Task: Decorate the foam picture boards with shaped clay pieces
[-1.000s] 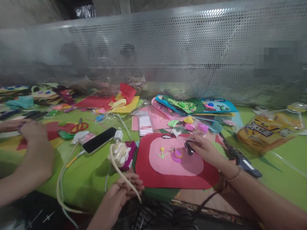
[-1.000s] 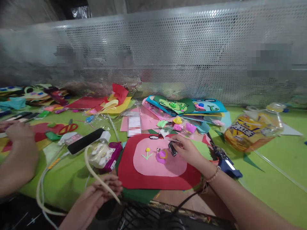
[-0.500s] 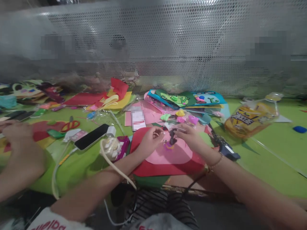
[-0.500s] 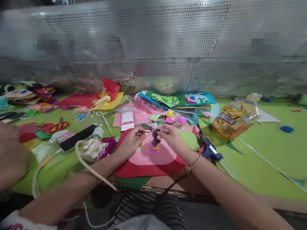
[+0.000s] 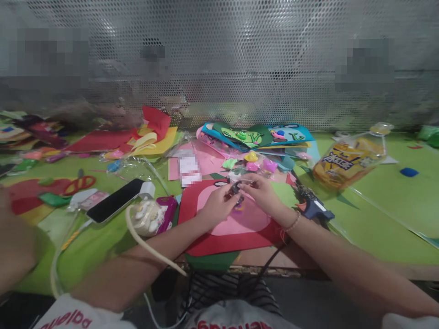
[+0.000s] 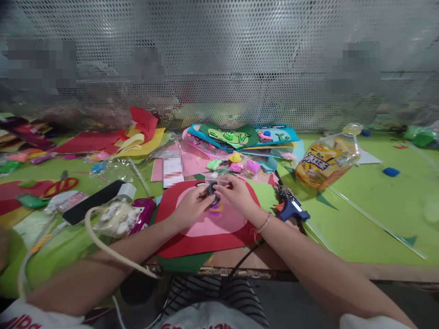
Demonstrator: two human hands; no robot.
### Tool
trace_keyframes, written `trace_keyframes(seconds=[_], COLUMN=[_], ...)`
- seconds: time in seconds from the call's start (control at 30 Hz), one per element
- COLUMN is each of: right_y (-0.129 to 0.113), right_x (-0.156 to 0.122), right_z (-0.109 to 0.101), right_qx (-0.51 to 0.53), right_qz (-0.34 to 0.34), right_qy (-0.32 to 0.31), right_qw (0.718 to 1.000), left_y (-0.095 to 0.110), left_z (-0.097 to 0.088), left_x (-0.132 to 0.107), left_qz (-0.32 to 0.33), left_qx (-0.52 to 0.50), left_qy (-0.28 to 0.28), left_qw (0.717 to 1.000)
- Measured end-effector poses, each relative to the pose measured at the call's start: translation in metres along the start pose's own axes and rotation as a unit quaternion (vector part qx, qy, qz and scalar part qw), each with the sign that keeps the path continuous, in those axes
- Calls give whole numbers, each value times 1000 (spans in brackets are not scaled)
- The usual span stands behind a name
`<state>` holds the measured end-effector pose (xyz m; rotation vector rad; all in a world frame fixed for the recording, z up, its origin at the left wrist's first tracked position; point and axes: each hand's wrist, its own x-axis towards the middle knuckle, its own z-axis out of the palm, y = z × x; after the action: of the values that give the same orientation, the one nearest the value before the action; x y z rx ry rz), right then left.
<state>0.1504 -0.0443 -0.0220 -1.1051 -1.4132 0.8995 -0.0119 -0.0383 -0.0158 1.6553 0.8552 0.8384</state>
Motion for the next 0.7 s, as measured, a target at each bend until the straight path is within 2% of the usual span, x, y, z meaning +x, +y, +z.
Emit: trace_keyframes(seconds=[0.2,0.33,0.53,0.7], right_y=[3,-3,-9,-13], right_x=[-4,-8,-10,-14], right_z=[-14,-27,-26,-23], right_qx=[-114,-202,-231,-267], right_qz=[-119,-200,-251,-280], right_qy=[-9,4,-37,-18], right_qw=[986,959,939,922], left_y=[12,16,13,9], left_z=[3,8,4,-1], left_x=[1,-5,-21,-20], left_qz=[-7,4,24,27], left_qx=[41,74,134,117], left_qy=[10,2,-22,-31], left_qw=[999,997,990,992])
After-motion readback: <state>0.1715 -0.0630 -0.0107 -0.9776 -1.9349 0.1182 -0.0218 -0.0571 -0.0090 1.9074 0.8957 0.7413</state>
